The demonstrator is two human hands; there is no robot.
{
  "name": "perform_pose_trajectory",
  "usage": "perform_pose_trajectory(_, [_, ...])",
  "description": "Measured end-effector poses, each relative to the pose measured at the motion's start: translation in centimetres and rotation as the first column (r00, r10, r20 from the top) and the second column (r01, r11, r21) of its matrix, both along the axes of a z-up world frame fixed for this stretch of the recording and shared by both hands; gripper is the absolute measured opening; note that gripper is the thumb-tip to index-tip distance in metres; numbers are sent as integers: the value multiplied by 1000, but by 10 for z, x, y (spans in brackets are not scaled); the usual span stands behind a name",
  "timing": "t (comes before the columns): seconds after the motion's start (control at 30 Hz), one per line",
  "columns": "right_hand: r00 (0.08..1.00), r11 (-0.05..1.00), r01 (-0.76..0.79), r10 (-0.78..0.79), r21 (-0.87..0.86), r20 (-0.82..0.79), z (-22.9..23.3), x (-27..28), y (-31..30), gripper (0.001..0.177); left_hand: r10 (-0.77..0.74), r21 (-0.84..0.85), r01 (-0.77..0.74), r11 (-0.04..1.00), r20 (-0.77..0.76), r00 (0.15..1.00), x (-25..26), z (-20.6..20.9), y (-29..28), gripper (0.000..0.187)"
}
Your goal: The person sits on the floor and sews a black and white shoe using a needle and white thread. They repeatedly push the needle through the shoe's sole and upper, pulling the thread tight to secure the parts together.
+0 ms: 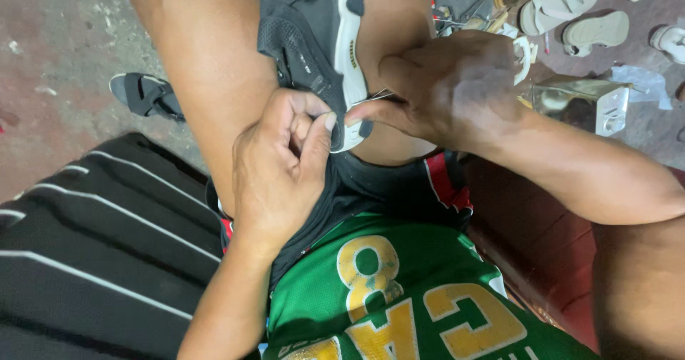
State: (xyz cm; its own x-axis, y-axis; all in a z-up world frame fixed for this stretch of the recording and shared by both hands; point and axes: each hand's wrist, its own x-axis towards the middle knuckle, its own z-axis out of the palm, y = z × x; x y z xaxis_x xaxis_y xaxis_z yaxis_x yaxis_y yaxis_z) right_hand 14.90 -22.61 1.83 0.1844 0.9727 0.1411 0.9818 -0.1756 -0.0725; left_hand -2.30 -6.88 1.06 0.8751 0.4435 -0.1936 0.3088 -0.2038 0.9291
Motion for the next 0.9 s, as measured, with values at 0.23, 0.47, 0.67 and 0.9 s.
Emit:
perform_pose_trajectory(0.23, [992, 996, 83, -79, 33, -98, -13, 9, -13, 66, 46, 133, -67, 989, 153, 987, -2, -4, -20, 39])
perform_pose_trajectory(0.47, [973, 985, 135, -153, -112, -175, 3, 28, -42, 54, 193, 62, -209, 976, 202, 960, -6, -16, -27, 51])
perform_pose_trajectory(0.67, [926, 974, 210, -225, -82, -302, 2, 11, -57, 53, 100, 270, -152, 951, 199, 975, -6, 7, -29, 58])
perform_pose_trajectory(0.9, [925, 985, 171, -157, 9, -347, 0, 8, -48, 52, -190, 600, 59, 798, 158, 969, 7, 20, -27, 38])
